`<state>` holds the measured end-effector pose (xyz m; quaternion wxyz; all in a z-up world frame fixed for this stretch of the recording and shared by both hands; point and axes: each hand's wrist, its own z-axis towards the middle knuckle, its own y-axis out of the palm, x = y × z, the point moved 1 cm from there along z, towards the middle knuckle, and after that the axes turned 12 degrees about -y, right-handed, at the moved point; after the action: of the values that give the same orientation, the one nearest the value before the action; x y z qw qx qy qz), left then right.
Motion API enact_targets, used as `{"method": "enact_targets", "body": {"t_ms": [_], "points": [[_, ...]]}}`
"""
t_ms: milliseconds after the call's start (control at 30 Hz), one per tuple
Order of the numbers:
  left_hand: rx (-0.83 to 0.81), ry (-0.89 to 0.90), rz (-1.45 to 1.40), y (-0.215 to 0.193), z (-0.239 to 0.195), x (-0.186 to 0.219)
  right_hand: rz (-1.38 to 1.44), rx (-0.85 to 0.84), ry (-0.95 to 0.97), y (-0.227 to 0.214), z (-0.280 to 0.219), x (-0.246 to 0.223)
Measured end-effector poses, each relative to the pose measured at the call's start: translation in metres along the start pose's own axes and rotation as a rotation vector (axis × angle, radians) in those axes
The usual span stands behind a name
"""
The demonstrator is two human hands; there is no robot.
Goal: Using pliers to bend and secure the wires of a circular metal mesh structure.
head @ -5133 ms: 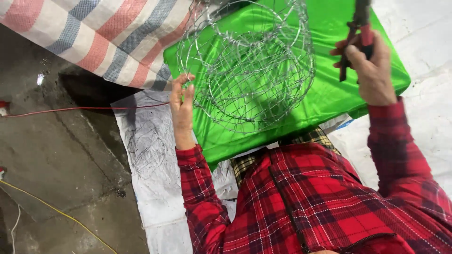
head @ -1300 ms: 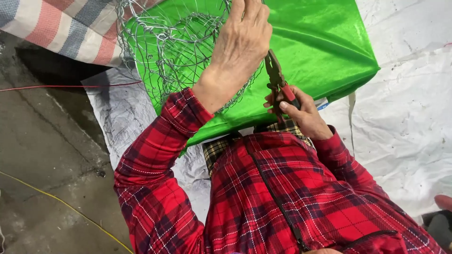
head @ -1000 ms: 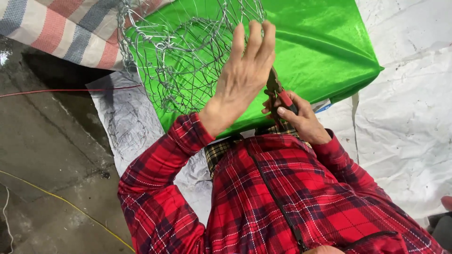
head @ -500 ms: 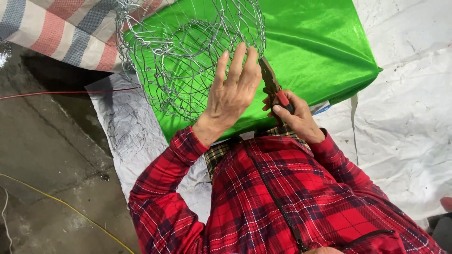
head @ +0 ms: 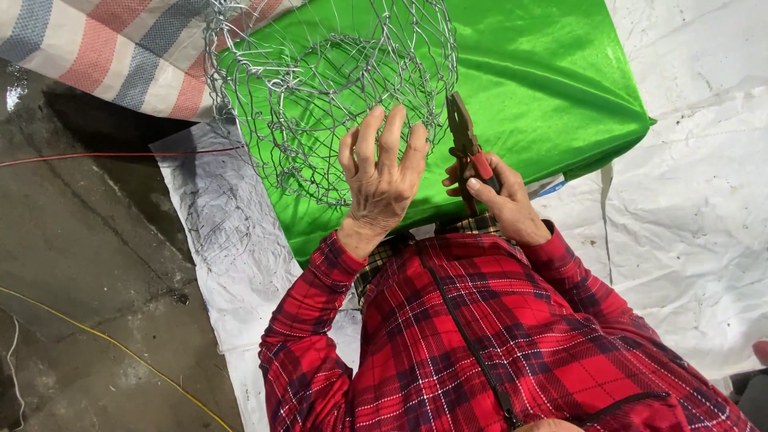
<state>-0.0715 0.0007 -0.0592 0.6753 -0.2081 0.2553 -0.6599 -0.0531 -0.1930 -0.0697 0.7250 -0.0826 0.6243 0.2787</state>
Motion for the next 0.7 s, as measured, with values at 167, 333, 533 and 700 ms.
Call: {"method": "enact_targets", "body": {"t_ms": [167, 333, 533, 700], "points": [[-0.036, -0.004, -0.084, 0.007, -0.006, 0.003, -0.020, -0.023, -0.009, -0.006, 0.000, 0.011], [-0.051, -0.023, -0.155, 0.001, -0.001, 0.004, 0.007, -0.036, -0.020, -0.010, -0.001, 0.015], [-0.051, 0.020, 0.004, -0.002, 0.019, 0.007, -0.029, 0.004, -0.040, 0.003, 0.003, 0.000], [-0.074, 0.054, 0.012, -0.001, 0.025, 0.011, -0.014, 0.012, -0.048, 0.000, 0.002, 0.003]]}}
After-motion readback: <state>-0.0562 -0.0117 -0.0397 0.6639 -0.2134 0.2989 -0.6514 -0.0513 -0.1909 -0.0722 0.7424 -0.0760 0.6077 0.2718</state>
